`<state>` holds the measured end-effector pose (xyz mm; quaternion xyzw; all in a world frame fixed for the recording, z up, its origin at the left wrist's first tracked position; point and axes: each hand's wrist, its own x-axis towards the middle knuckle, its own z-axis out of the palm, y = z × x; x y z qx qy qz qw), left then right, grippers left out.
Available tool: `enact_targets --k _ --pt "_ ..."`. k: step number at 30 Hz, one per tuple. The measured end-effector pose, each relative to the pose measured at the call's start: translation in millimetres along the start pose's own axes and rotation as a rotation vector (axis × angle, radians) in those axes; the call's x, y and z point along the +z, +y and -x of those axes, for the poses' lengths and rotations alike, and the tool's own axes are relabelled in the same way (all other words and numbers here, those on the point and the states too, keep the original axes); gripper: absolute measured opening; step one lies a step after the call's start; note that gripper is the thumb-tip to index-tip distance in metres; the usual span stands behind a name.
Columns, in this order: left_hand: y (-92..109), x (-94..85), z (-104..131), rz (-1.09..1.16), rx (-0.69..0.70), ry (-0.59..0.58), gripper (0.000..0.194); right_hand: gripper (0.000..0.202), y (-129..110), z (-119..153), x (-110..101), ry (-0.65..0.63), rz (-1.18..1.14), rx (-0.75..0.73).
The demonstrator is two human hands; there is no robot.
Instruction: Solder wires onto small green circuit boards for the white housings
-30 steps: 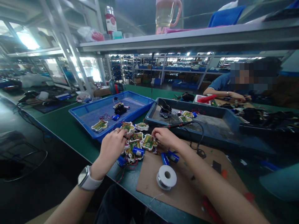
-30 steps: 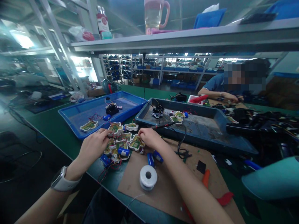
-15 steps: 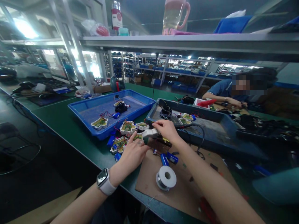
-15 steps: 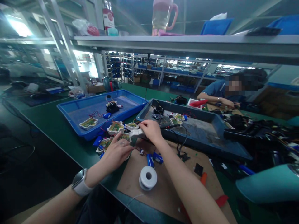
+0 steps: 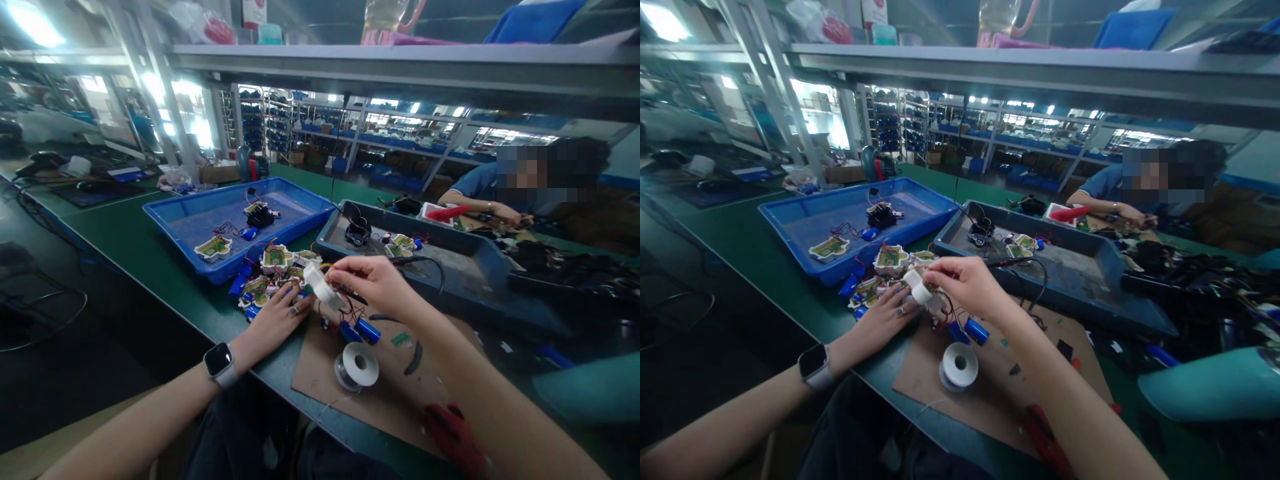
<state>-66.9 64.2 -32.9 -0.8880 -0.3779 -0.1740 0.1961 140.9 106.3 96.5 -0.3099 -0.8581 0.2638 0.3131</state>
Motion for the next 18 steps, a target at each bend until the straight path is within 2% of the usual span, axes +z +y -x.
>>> enact_targets --k 4,6,8,10,12,13,15,18 --pt "-20 -8.9 -1 0.058 0.03 -0.038 0.032 0.012 -3 28 34 -0.237 0.032 -0.03" --pt "-20 -21.2 8 0.074 0.021 -0.049 0.031 0.01 -2 38 49 -0.297 0.077 -0.032" --pt "-11 -36.5 23 0.106 -0.053 -0.001 0.031 0.011 0 46 62 -0.305 0.121 -0.011" --pt "8 -51.3 38 0.187 -0.233 0.144 0.028 0.013 2 54 71 -0.281 0.147 0.028" --pt "35 -61.5 48 0.327 -0.518 0.305 0.021 0.013 3 61 77 -0.242 0.145 0.074" --pt "50 -63.7 51 0.444 -0.582 0.313 0.018 0.013 2 64 79 -0.219 0.133 0.096" --pt "78 -62.6 50 0.634 -0.659 0.268 0.024 0.012 -2 72 82 -0.174 0.094 0.131" --pt "103 -52.1 40 0.635 -0.779 0.283 0.03 0.01 -8 82 82 -0.12 0.024 0.151"
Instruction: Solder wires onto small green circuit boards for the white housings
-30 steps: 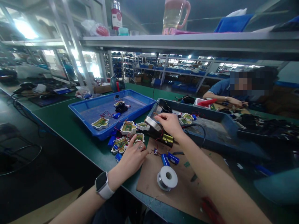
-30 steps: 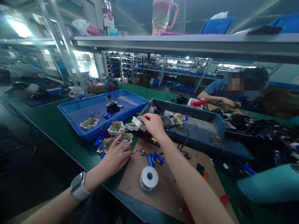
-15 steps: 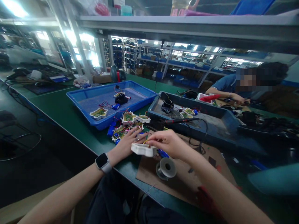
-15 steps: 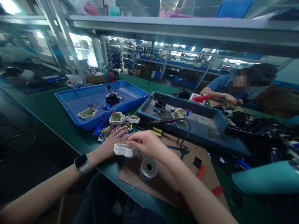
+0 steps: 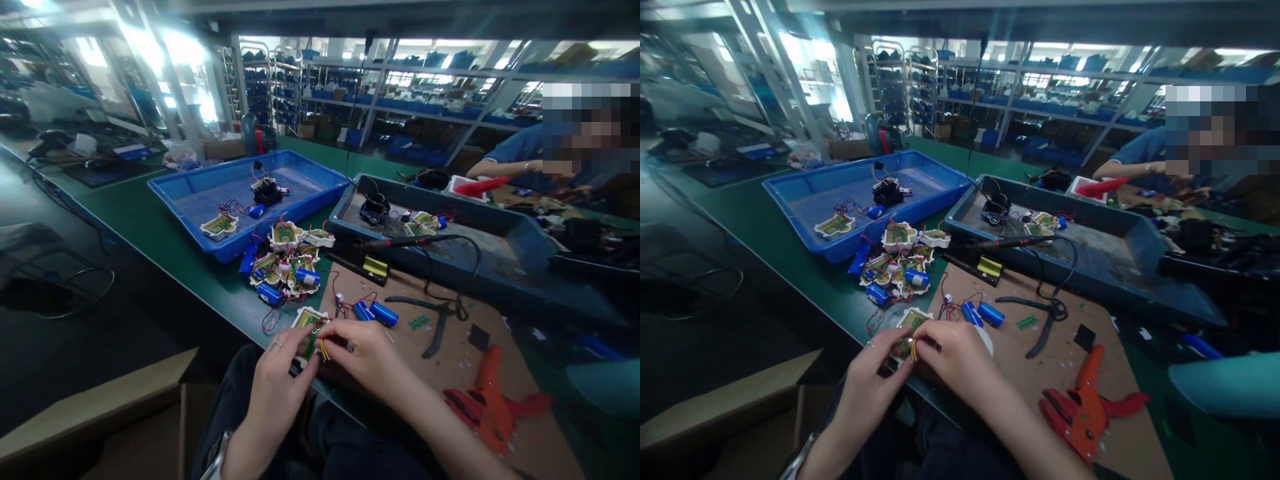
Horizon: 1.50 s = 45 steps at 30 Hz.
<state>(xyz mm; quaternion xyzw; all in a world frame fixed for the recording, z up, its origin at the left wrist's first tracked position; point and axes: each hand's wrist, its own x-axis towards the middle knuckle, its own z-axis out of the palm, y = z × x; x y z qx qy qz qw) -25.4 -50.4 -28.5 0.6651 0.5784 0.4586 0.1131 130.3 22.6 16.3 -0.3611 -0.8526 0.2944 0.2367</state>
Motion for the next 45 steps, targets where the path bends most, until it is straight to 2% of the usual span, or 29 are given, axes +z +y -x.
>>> enact_targets --k 2,5,11,14,17,22,25,27,29,31,33,39,45 --pt "2 11.5 -1 -0.047 -0.007 0.028 0.028 0.008 -2 6 1 0.026 -0.036 -0.013" --pt "0 19.8 -5 -0.01 0.01 0.004 0.025 0.01 -2 13 2 0.096 -0.052 -0.037" --pt "-4 20.0 -11 0.056 -0.005 -0.037 0.017 0.01 1 16 4 0.308 -0.033 -0.03" --pt "-1 21.5 -15 0.088 -0.036 -0.027 0.013 0.01 3 16 2 0.373 -0.042 -0.003" --pt "1 25.9 -18 0.144 -0.05 -0.014 0.015 0.01 4 15 -2 0.373 -0.09 0.023" --pt "-2 33.9 -23 0.224 0.003 -0.023 0.019 0.014 4 14 -10 0.293 -0.218 0.072" --pt "-3 36.8 -27 0.249 0.026 -0.033 0.018 0.016 5 12 -13 0.298 -0.274 0.086" --pt "-3 38.1 -30 0.25 0.023 -0.022 0.016 0.02 8 12 -14 0.361 -0.296 0.089" --pt "-2 38.6 -33 0.24 0.007 0.009 0.014 0.023 10 13 -16 0.48 -0.289 0.095" --pt "-1 37.9 -33 0.225 -0.004 0.041 0.012 0.02 12 15 -17 0.586 -0.246 0.098" --pt "0 36.0 -31 0.21 0.008 0.062 0.011 0.013 14 18 -18 0.621 -0.174 0.089" --pt "-6 28.5 -25 0.121 0.166 0.09 0.013 0.009 20 29 -16 0.57 0.048 0.027" --pt "-11 24.3 -25 0.019 0.269 0.14 0.013 0.014 17 31 -11 0.347 0.186 -0.143"
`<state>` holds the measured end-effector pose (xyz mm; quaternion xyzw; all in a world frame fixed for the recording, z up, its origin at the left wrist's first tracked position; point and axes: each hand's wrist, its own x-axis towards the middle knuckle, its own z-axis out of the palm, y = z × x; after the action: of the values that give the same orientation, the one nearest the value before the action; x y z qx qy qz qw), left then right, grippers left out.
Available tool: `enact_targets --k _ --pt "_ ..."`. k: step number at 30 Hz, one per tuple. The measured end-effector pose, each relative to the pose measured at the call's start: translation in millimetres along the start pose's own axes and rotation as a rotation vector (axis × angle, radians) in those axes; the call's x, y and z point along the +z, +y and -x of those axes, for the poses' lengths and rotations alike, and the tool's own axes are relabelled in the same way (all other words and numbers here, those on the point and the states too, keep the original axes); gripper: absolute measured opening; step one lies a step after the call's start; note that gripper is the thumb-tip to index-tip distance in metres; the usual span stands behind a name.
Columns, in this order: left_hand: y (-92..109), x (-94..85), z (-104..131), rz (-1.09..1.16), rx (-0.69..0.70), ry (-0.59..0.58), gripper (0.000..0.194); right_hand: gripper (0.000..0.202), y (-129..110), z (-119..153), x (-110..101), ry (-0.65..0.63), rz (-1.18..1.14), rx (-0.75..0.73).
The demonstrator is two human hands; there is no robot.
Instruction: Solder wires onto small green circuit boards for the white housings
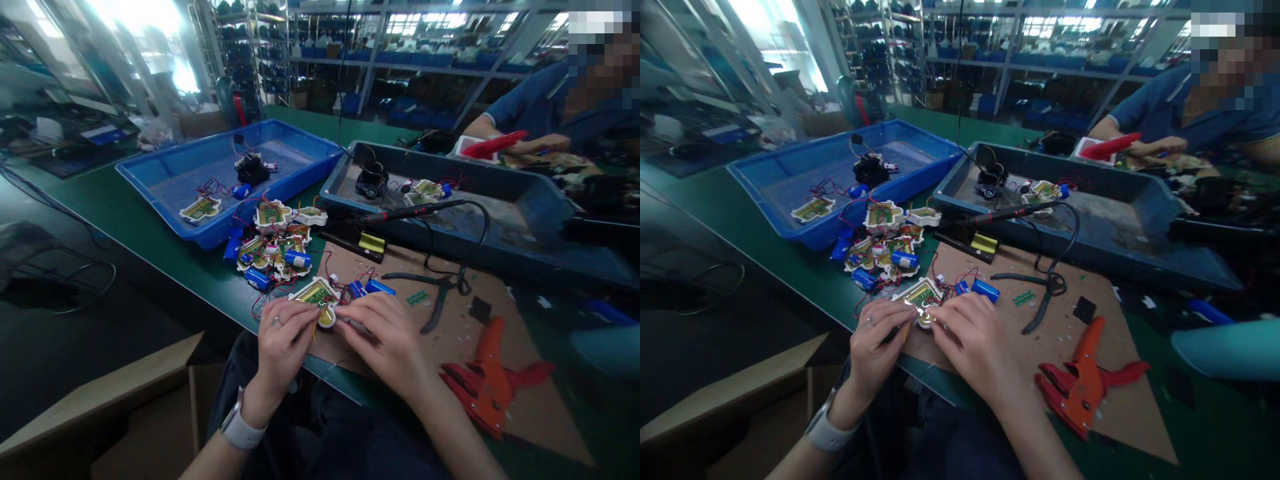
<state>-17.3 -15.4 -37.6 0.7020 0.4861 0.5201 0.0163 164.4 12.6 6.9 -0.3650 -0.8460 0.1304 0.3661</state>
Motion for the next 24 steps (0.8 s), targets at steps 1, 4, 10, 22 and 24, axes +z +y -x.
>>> enact_targets --k 1,4,10,22,24 --pt "0 -0.5 0 -0.012 0.005 0.002 0.013 0.016 -2 -1 1 -0.027 0.026 -0.031" --pt "-1 -3.2 3 -0.042 0.004 0.004 0.013 0.028 -5 -7 6 -0.071 0.147 -0.101" --pt "-3 -18.3 23 -0.076 -0.047 -0.016 0.02 0.009 -5 -11 8 -0.083 0.186 -0.139" --pt "24 -12.1 123 0.165 -0.578 -0.427 0.028 0.006 -3 0 1 -0.018 0.211 -0.027" --pt "21 -7.9 129 0.187 -0.638 -0.537 0.017 0.007 -4 1 1 -0.011 0.217 -0.009"
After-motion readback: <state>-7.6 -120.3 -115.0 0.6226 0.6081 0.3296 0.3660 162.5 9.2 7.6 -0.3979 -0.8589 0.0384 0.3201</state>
